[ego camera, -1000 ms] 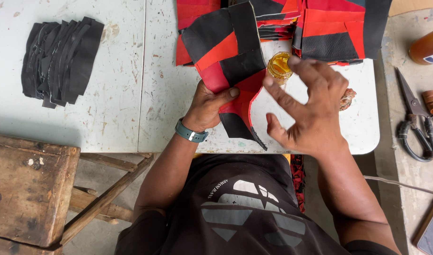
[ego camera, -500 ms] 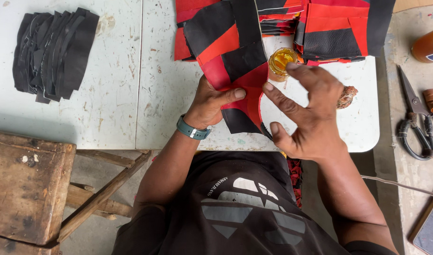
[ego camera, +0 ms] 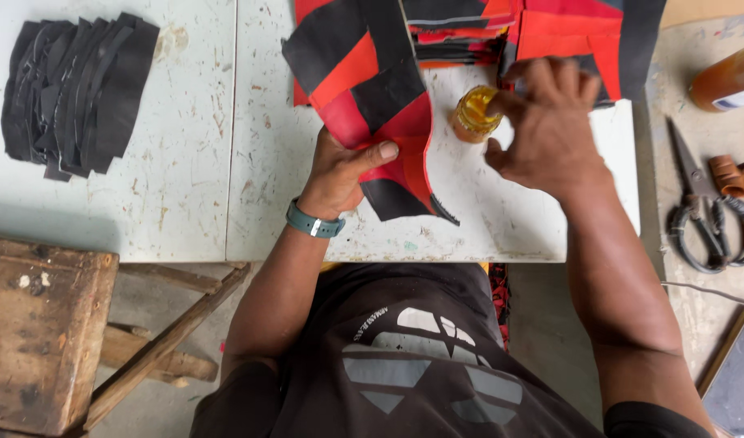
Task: The person holds a patchwork leather panel made of red, black and orange pieces and repeatedly flexes, bends and turns it over, running fingers along its seams. They briefly reach toward a small jar on the table between handling passes and set the panel down and pick it back up.
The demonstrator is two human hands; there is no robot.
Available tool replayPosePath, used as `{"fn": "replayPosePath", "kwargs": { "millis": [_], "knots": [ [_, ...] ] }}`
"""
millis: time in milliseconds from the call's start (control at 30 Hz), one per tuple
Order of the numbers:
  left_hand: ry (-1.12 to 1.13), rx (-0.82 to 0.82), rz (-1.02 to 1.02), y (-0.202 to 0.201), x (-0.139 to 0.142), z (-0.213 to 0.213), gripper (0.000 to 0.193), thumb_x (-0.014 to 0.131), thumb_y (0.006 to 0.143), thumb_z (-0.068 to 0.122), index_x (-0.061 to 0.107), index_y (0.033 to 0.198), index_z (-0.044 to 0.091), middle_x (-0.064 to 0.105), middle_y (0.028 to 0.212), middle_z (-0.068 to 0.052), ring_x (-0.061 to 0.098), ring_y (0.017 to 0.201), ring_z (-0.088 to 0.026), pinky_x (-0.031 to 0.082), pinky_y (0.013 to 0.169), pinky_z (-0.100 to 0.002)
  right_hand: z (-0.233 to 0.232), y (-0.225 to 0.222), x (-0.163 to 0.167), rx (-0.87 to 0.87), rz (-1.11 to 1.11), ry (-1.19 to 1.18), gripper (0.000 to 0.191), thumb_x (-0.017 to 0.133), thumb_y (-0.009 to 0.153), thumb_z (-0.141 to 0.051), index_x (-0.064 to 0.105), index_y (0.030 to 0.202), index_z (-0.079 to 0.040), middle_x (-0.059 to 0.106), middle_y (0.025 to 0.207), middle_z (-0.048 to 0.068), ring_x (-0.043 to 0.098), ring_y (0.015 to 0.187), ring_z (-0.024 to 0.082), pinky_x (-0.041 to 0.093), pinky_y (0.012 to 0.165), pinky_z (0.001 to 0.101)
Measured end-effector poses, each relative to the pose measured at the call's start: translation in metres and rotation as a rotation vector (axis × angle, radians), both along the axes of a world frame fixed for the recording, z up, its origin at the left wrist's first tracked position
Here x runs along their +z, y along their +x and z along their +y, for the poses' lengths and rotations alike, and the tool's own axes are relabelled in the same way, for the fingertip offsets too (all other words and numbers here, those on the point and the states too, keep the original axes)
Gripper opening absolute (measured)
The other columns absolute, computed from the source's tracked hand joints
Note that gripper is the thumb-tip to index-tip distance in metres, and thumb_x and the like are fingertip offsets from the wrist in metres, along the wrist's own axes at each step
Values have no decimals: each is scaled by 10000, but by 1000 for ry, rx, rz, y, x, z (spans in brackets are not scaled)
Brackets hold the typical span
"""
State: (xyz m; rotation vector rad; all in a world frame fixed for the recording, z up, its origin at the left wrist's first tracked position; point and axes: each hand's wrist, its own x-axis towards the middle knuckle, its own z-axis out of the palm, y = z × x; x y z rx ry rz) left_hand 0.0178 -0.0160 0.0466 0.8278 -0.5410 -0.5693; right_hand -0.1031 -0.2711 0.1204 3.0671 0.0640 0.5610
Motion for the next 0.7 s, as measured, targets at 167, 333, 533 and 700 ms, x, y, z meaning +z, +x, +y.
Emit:
{"fn": "replayPosePath", "kwargs": {
  "millis": [167, 333, 533, 700],
  "knots": [
    [71, 4, 28, -1, -7, -1, 543, 822, 895, 4, 565, 1374, -3, 668, 1310, -113, 663, 1217, -216, 572, 1071, -389, -17, 25, -32, 20, 104, -26, 358, 849, 688, -244, 804, 1026, -132, 577, 1311, 62, 446, 1238, 311, 328, 1021, 466],
    [13, 10, 5, -2, -10, -2, 546, 822, 901, 7, 562, 1381, 10, 668, 1317, -97, 662, 1226, -202, 571, 1088, -376, -4, 2, -9, -5, -22, 230, 332, 831, 776, -309, 765, 1017, -91, 566, 1334, 78, 469, 1280, 305, 336, 1084, 459],
    [29, -37, 9, -6, -6, -4, 533, 812, 907, -8, 566, 1379, 0, 679, 1307, -113, 670, 1207, -212, 576, 1067, -385, 38, -30, 6, 348, -147, 813, 554, 705, 897, -374, 706, 1372, -88, 445, 1431, 146, 431, 1430, 291, 354, 1177, 423],
    [37, -56, -19, -9, -1, -2, 536, 803, 916, -5, 563, 1395, -2, 671, 1330, -104, 659, 1229, -195, 562, 1091, -370, 43, -21, 5, 354, -159, 795, 614, 679, 923, -383, 666, 1459, -85, 431, 1453, 167, 431, 1454, 316, 373, 1250, 457]
  ]
}}
